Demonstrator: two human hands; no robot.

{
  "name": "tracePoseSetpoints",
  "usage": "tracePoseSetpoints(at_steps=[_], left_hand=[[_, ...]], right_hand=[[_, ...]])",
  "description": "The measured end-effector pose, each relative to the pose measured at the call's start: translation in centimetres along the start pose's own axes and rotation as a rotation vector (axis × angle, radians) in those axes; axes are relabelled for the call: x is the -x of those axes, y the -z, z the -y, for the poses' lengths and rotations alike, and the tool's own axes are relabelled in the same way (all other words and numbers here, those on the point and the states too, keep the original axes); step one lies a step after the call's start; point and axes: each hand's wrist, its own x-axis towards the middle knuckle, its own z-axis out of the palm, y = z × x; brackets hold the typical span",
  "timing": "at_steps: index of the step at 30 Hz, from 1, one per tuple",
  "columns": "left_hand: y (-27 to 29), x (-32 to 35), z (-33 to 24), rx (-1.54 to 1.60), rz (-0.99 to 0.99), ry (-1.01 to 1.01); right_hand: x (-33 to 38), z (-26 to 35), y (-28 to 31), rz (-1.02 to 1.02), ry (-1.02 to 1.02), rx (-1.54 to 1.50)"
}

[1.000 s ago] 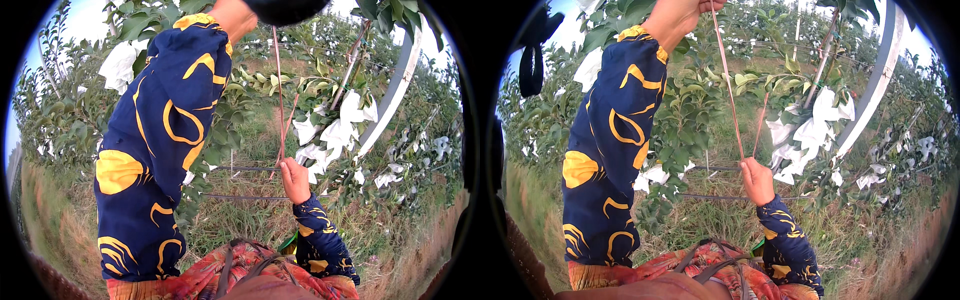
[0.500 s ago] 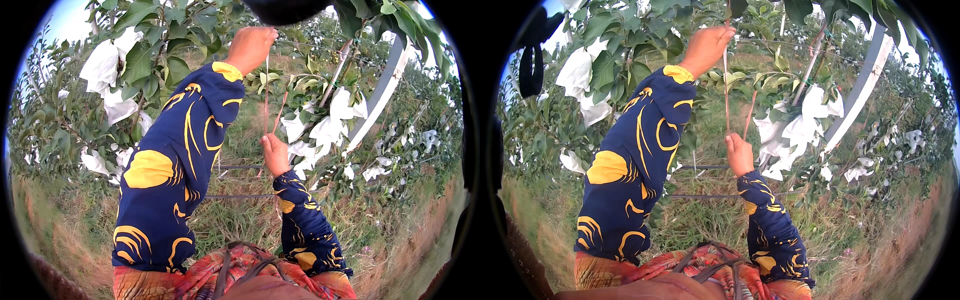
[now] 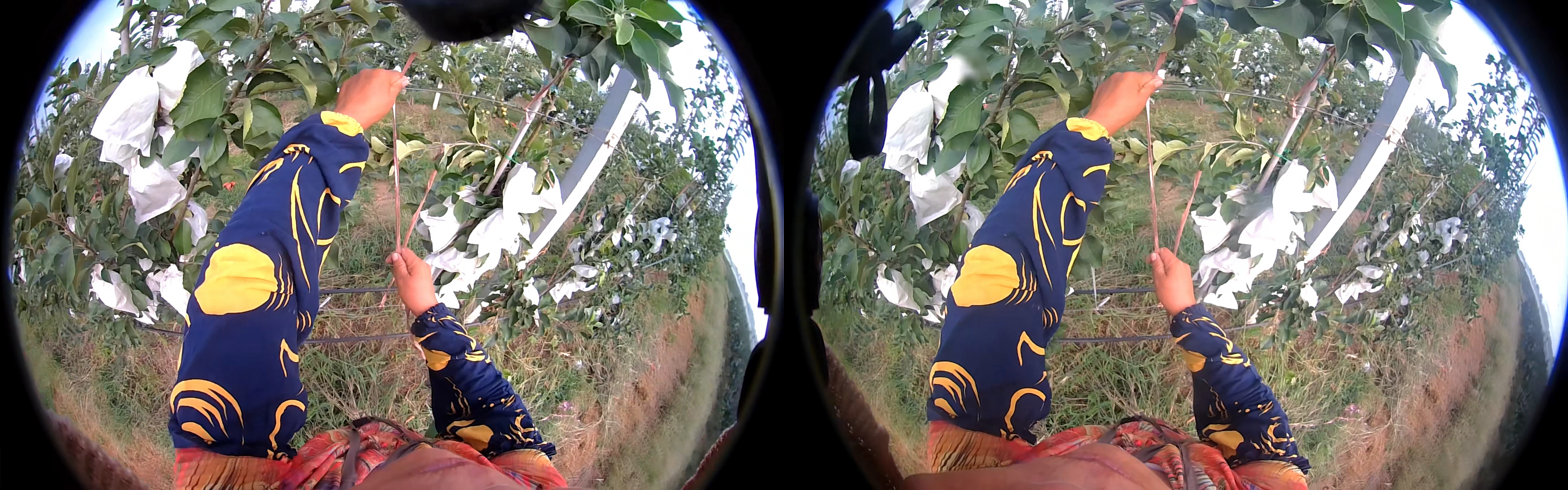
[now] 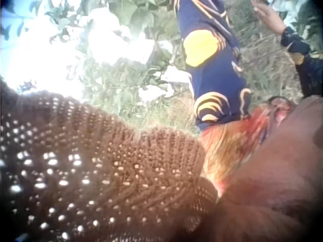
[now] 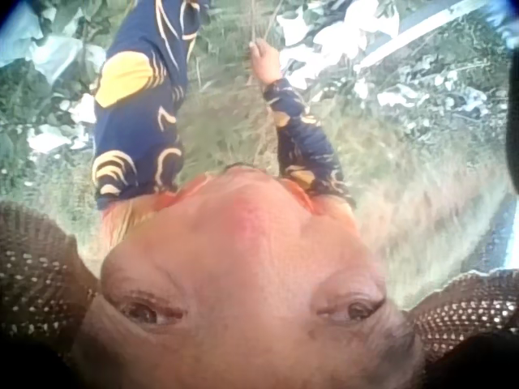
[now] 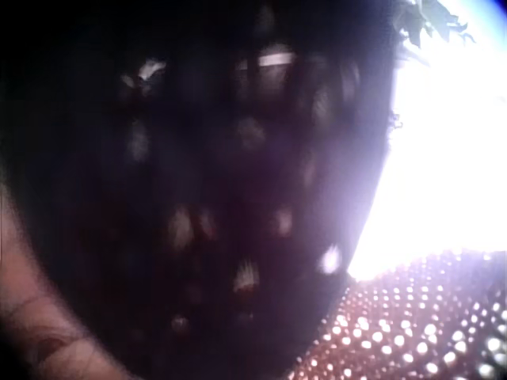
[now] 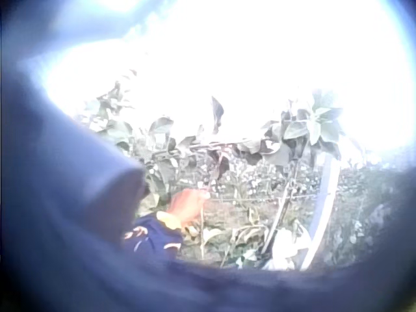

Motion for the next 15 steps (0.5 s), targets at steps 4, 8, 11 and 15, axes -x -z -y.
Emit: tracePoseSetpoints(at_steps=[4,8,11,15], left_hand=[[0.1,-2.4,3.2,0.288,-0.094,0.176],[0.6,-2.6,1.7,0.923,-0.298,0.474],[1.2,-3.0,2.3,1.080,-0.385,0.472],[1.2,-3.7,2.7,1.042,-0.360,0.448]], right_hand=[[0.6,1.1,0.1,0.029,-0.014,-0.010],[1.4,3.2,2.4,-0.001,0.046,-0.017],[2.5,5.3,3.6,0.056,0.061,-0.032],[3.6,4.9,5.1,0.105,0.019,-0.175]])
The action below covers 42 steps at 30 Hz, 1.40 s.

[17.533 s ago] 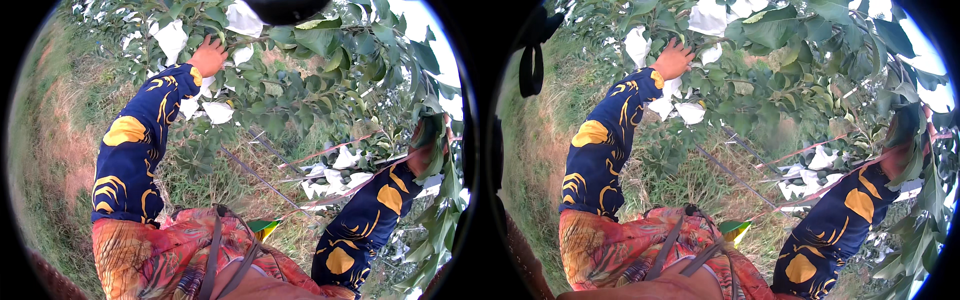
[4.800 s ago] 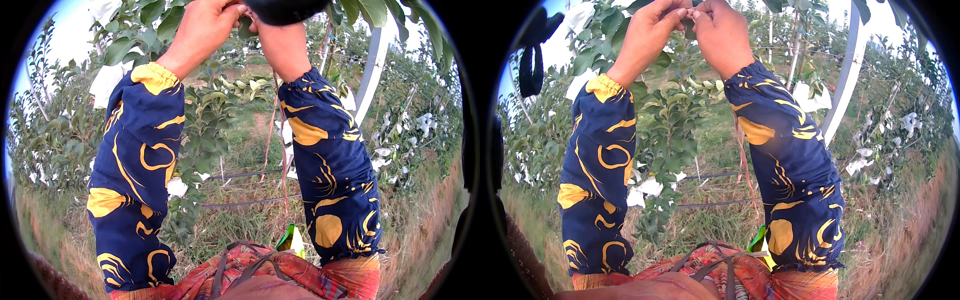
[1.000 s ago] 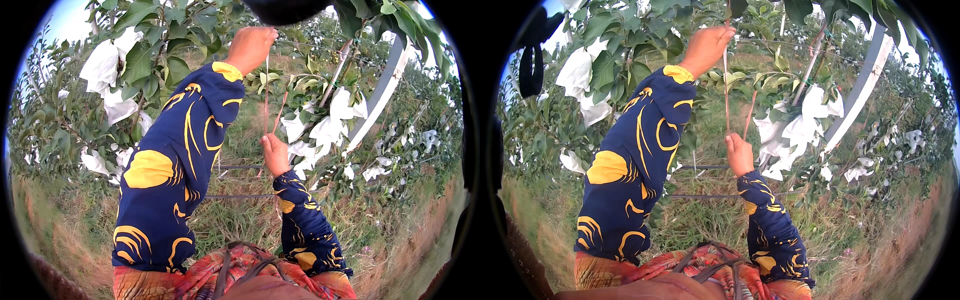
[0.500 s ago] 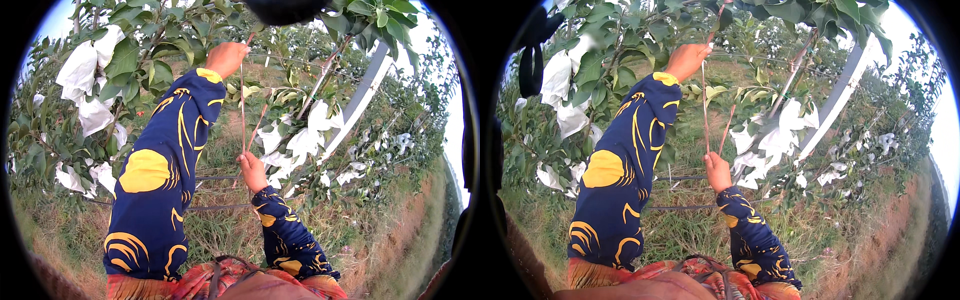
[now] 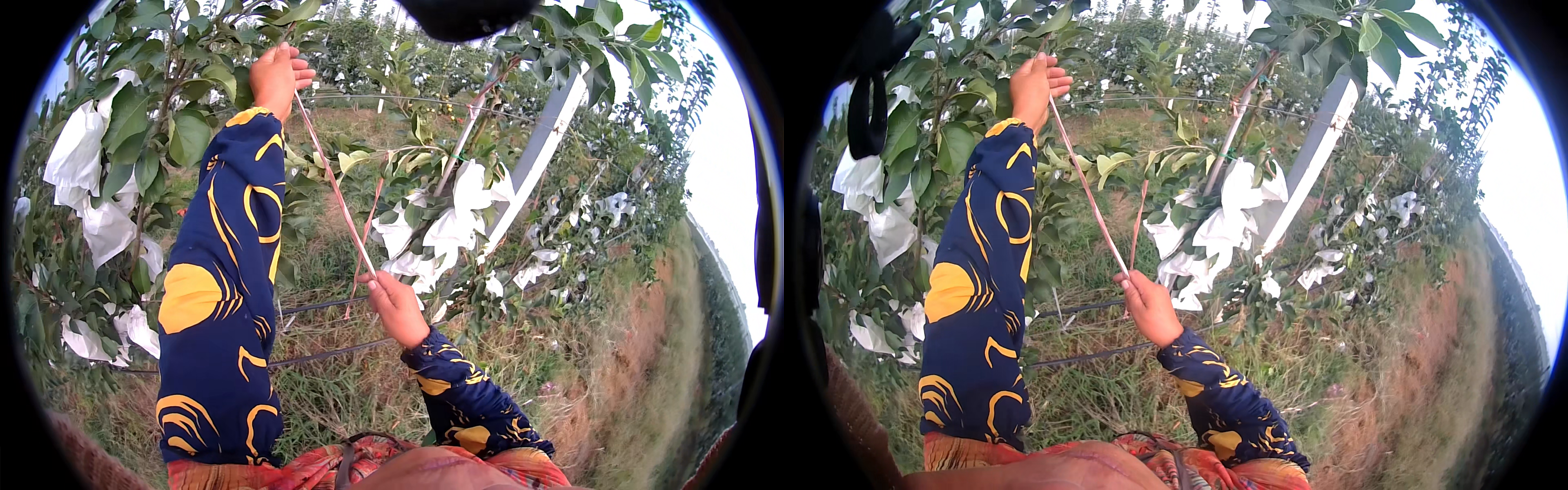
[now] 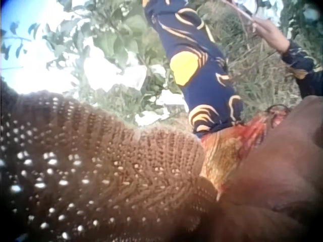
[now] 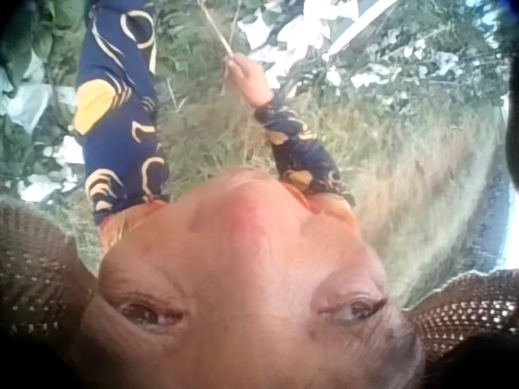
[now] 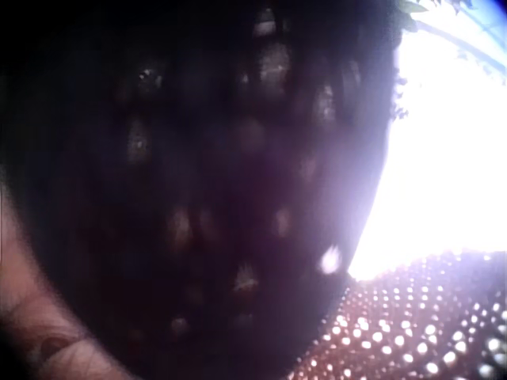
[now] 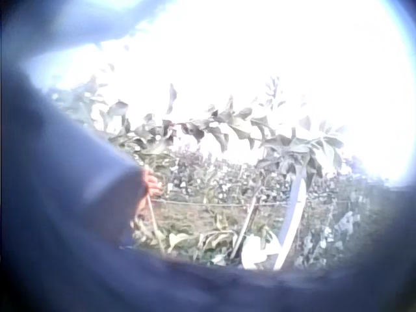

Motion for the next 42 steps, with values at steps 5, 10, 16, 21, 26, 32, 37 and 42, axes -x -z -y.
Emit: tracePoseSetpoints(at_steps=[5,10,16,21,26,32,37,42], left_hand=[[1.2,-0.5,1.5,-0.684,0.099,-0.163],[-1.0,3.7,0.0,-1.158,0.222,-0.274],[0.5,5.1,1.2,-1.238,0.273,-0.613],[1.1,5.6,3.3,-1.052,0.163,-0.782],[0.4,5.8,4.1,-1.096,0.131,-0.721],[1.0,5.5,5.9,-1.096,0.028,-0.887],[0.7,5.8,5.7,-1.089,0.030,-0.866],[0.7,5.8,5.2,-1.063,0.017,-0.867]], right_hand=[[1.4,-1.2,0.0,0.037,-0.134,-0.148],[4.4,-4.8,1.0,0.021,-0.228,-0.237],[7.5,-6.7,2.5,0.003,-0.404,-0.271],[8.4,-7.5,3.3,-0.005,-0.448,-0.145],[8.9,-8.4,3.2,-0.017,-0.474,-0.076],[6.7,-3.6,2.4,-0.181,0.026,0.459],[5.2,7.8,2.6,-0.219,0.673,-0.091],[5.3,15.5,1.6,-0.170,1.168,-0.474]])
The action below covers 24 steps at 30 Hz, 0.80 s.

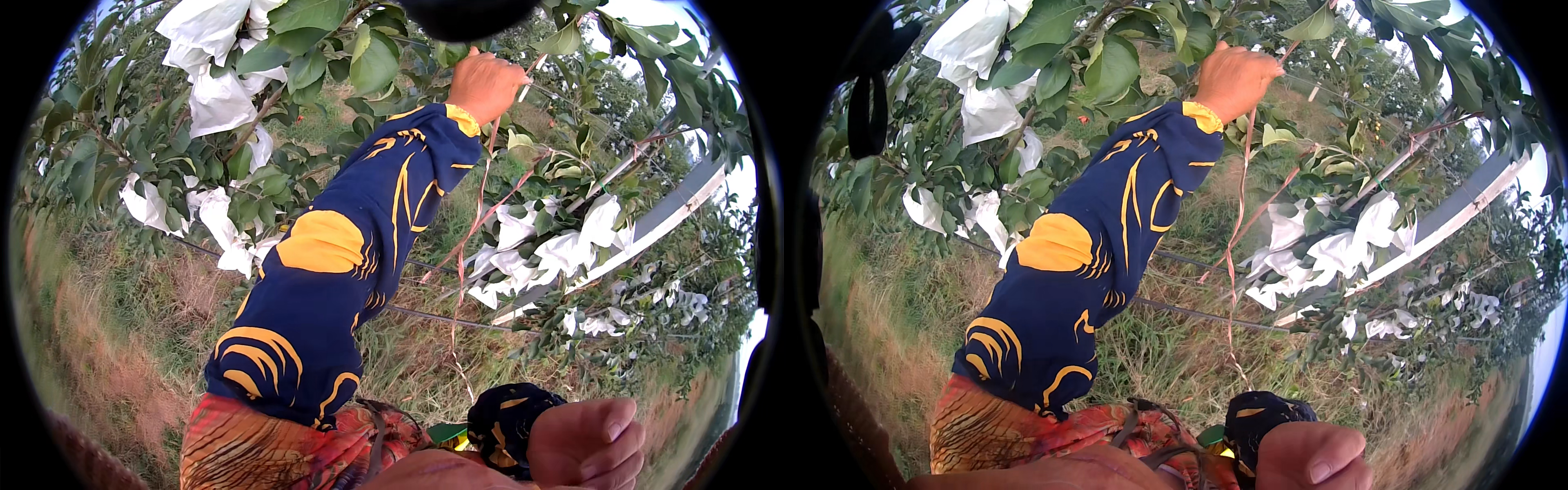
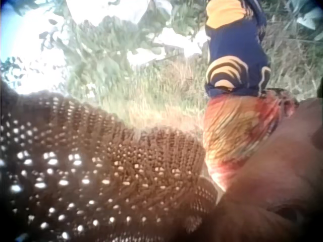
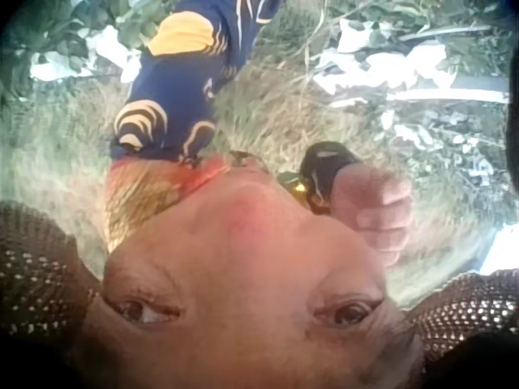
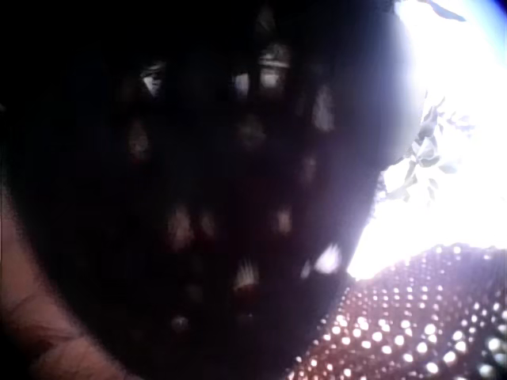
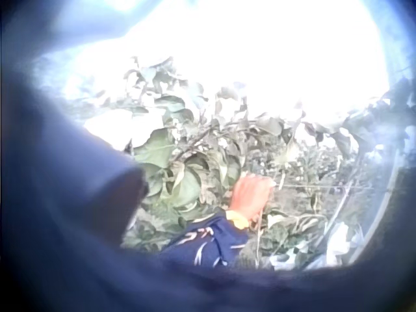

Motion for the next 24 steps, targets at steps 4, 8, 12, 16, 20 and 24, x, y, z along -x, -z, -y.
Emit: tracePoseSetpoints(at_steps=[4,8,12,16,20,24], left_hand=[[0.0,0.4,0.3,0.004,0.000,0.014],[-0.1,0.1,-0.7,0.006,0.054,0.051],[0.0,0.4,0.4,0.021,0.067,0.060],[-0.8,0.7,0.3,0.045,0.039,0.059],[-1.4,0.6,0.2,-0.020,0.037,0.067],[-1.5,0.9,0.5,-0.025,0.021,0.069]], right_hand=[[-1.3,0.4,-1.5,0.070,0.073,-0.209],[-1.7,0.5,-2.1,0.116,0.084,-0.313],[-1.8,0.6,-2.4,0.144,0.066,-0.423],[-2.0,0.3,-2.6,0.175,0.047,-0.476],[-2.2,0.0,-2.9,0.204,0.030,-0.527],[-2.4,-0.4,-3.0,0.219,0.018,-0.578]])
